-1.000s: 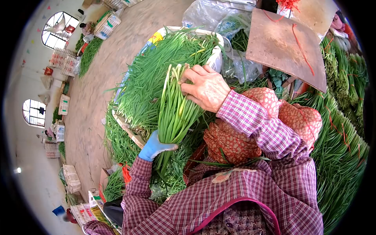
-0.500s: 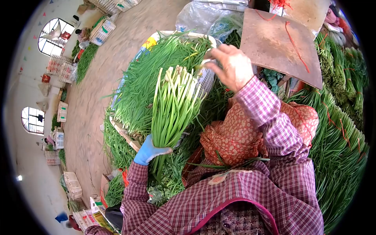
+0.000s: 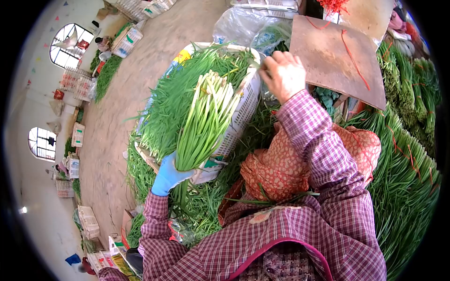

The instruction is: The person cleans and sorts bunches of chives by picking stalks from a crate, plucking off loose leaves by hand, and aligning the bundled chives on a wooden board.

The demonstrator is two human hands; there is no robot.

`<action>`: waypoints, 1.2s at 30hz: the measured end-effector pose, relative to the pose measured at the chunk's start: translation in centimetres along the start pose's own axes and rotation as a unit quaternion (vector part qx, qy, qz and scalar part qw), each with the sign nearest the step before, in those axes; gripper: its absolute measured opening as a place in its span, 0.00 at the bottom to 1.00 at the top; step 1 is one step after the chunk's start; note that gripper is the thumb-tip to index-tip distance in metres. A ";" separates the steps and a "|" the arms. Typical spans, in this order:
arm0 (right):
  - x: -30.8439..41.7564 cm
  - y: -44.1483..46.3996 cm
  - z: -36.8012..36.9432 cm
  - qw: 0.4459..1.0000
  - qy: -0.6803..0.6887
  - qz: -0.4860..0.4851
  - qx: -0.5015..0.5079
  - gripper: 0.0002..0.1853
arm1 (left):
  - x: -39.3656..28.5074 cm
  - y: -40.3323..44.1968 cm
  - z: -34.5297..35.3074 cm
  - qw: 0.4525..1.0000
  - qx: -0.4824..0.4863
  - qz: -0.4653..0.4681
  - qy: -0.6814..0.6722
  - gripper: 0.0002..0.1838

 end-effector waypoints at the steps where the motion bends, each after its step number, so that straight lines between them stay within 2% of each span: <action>1: -0.7 0.1 -0.4 1.000 -0.022 0.009 -0.004 0.08 | -0.3 0.2 -0.2 0.999 -0.017 0.013 0.040 0.32; 2: -1.1 0.1 -0.7 0.998 -0.035 0.039 0.041 0.10 | -0.8 0.2 -0.4 0.996 -0.027 0.024 0.082 0.33; 3: -1.1 0.0 -0.7 0.998 -0.036 0.038 0.041 0.10 | -1.2 0.2 -0.5 0.996 -0.027 0.025 0.082 0.33; 5: -1.0 -0.2 -0.7 1.000 0.003 0.027 0.012 0.09 | -1.8 0.4 -0.8 0.978 -0.071 0.072 0.185 0.36; 7: 1.7 0.7 -2.5 0.993 0.104 -0.044 -0.019 0.10 | -1.9 0.7 -1.0 0.968 -0.085 0.089 0.217 0.37; 9: 4.7 0.8 -3.3 0.978 0.196 -0.066 -0.025 0.11 | -1.8 0.8 -0.9 0.958 -0.096 0.106 0.249 0.38; 11: 6.7 1.0 -4.0 0.974 0.217 -0.061 -0.009 0.14 | -1.7 1.1 -0.9 0.950 -0.112 0.141 0.254 0.39; 17: 7.0 0.2 -1.7 0.977 0.209 -0.050 0.017 0.14 | -4.2 1.0 -0.4 0.928 -0.118 0.131 0.328 0.42; 19: 6.5 0.1 -1.3 0.980 0.182 -0.060 -0.047 0.10 | -3.9 1.4 -0.5 0.923 -0.129 0.138 0.335 0.43; 20: 5.7 0.0 -0.6 0.990 0.128 -0.051 -0.015 0.09 | -3.7 1.5 -0.6 0.917 -0.142 0.144 0.344 0.44; 21: 4.6 0.0 -0.1 0.993 0.102 -0.046 -0.037 0.08 | -3.4 1.5 -0.8 0.917 -0.144 0.143 0.343 0.44; 22: 3.1 0.2 0.4 0.999 0.034 -0.004 0.030 0.08 | -3.1 1.4 -1.1 0.899 -0.162 0.139 0.381 0.44; 24: -0.4 -0.2 1.1 1.000 0.004 0.010 -0.001 0.09 | -2.8 1.3 -1.6 0.866 -0.188 0.130 0.444 0.47; 25: -1.7 -0.4 1.4 0.998 -0.041 0.034 0.045 0.09 | -2.7 1.2 -1.8 0.867 -0.189 0.129 0.442 0.47; 27: -2.6 -1.3 1.4 0.998 -0.057 0.016 0.035 0.10 | -2.3 1.3 -2.2 0.833 -0.212 0.136 0.493 0.48; 28: -1.5 -0.9 0.6 0.998 -0.021 0.029 0.051 0.11 | -1.8 1.5 -2.5 0.808 -0.217 0.174 0.520 0.53; 31: 2.9 0.6 -1.8 0.986 0.144 0.029 0.081 0.17 | -1.6 1.9 -2.5 0.788 -0.212 0.162 0.554 0.54; 32: 4.3 0.6 -1.8 0.985 0.162 -0.028 0.051 0.19 | -1.8 1.9 -2.4 0.788 -0.211 0.163 0.555 0.54; 33: 5.6 0.5 -1.8 0.983 0.161 -0.009 0.089 0.22 | -2.2 2.0 -2.3 0.786 -0.206 0.153 0.563 0.53; 36: 7.1 0.0 -1.3 0.981 0.156 -0.019 0.118 0.22 | -3.2 2.0 -2.0 0.779 -0.195 0.139 0.580 0.53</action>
Point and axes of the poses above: each hand's wrist, its own y-axis towards the middle knuckle, its own z-axis out of the palm, x = y × z, the point moved 1 cm from there along y, towards the middle knuckle, and after that the axes turned 10 degrees about -x, right-handed, at the moved point
